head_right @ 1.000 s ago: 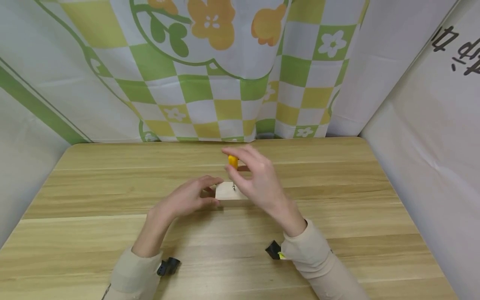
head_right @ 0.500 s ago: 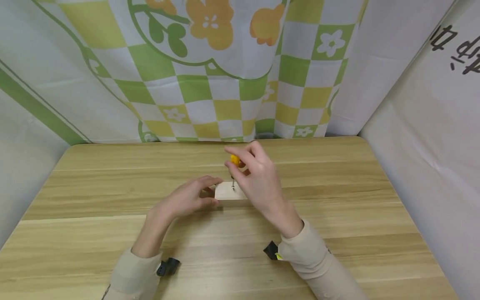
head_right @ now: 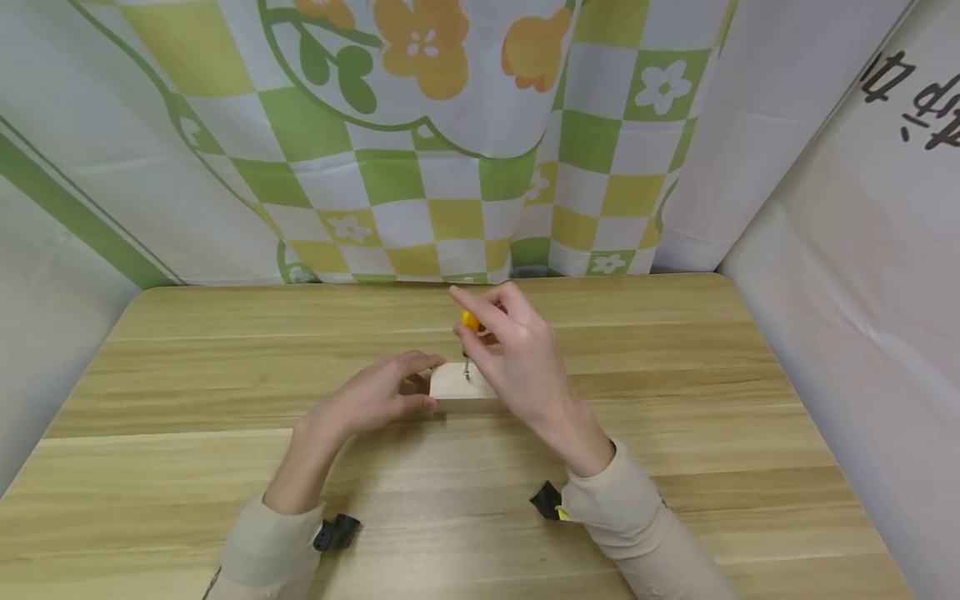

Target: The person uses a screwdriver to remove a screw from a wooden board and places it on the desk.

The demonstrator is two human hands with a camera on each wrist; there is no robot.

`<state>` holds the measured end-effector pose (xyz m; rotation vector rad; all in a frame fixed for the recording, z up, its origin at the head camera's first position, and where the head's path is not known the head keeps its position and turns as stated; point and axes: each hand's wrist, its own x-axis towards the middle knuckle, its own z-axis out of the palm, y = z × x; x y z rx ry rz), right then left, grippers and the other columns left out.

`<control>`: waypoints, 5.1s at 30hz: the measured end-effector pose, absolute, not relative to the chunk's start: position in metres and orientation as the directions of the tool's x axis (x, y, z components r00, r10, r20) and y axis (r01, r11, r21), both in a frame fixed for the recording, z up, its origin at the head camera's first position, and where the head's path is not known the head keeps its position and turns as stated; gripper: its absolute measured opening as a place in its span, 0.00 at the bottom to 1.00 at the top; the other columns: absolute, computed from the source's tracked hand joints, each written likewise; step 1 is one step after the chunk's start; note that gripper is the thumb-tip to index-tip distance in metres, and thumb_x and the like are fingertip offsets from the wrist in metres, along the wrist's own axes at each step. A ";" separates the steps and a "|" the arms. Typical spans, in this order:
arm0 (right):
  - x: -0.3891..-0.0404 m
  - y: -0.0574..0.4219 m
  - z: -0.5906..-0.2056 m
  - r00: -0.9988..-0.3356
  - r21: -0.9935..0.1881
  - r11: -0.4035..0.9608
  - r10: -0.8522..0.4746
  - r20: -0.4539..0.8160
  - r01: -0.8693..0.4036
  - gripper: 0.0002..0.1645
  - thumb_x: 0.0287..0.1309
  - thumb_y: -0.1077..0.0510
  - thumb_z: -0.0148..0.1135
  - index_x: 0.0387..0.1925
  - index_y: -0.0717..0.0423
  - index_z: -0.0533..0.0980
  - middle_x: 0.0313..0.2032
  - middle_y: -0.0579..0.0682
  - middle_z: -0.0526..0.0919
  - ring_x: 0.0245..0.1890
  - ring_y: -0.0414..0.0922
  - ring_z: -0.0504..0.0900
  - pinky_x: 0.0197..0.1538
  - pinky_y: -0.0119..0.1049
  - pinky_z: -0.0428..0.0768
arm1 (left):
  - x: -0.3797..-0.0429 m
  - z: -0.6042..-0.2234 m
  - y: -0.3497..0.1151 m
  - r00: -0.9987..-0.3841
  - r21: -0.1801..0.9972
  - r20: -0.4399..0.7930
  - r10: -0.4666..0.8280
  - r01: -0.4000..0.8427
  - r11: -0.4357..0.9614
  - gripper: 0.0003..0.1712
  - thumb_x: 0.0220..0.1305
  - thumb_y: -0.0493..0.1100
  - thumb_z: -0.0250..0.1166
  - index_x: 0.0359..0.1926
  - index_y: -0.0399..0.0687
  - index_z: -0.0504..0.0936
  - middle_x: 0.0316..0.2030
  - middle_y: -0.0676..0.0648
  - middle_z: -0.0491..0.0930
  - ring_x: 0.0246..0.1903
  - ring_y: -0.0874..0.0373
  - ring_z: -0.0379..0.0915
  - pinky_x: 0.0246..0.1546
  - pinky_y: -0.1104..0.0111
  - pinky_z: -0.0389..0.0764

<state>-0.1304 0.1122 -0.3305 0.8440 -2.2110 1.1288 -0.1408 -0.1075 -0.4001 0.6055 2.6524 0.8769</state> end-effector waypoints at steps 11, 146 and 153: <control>-0.128 0.114 -0.330 -0.726 -0.621 0.378 -0.308 0.615 -0.687 0.22 0.54 0.72 0.69 0.52 0.65 0.77 0.46 0.56 0.84 0.42 0.49 0.87 0.43 0.34 0.87 | -0.141 -0.401 -0.109 -0.872 0.618 -0.138 0.470 0.295 0.729 0.36 0.62 0.51 0.70 0.70 0.52 0.71 0.63 0.50 0.76 0.56 0.54 0.78 0.61 0.55 0.77; -0.131 0.106 -0.340 -0.662 -0.534 0.421 -0.264 0.701 -0.733 0.25 0.55 0.75 0.58 0.55 0.59 0.80 0.42 0.56 0.79 0.38 0.45 0.80 0.35 0.30 0.86 | -0.140 -0.402 -0.108 -0.879 0.623 -0.128 0.460 0.290 0.727 0.35 0.62 0.50 0.71 0.69 0.54 0.73 0.62 0.52 0.77 0.53 0.57 0.79 0.59 0.56 0.78; -0.130 0.106 -0.341 -0.663 -0.524 0.442 -0.259 0.702 -0.728 0.20 0.59 0.67 0.66 0.54 0.55 0.81 0.44 0.55 0.74 0.37 0.44 0.79 0.35 0.33 0.86 | -0.140 -0.402 -0.108 -0.879 0.626 -0.127 0.459 0.288 0.725 0.35 0.62 0.50 0.71 0.69 0.54 0.73 0.62 0.51 0.77 0.54 0.56 0.79 0.59 0.56 0.78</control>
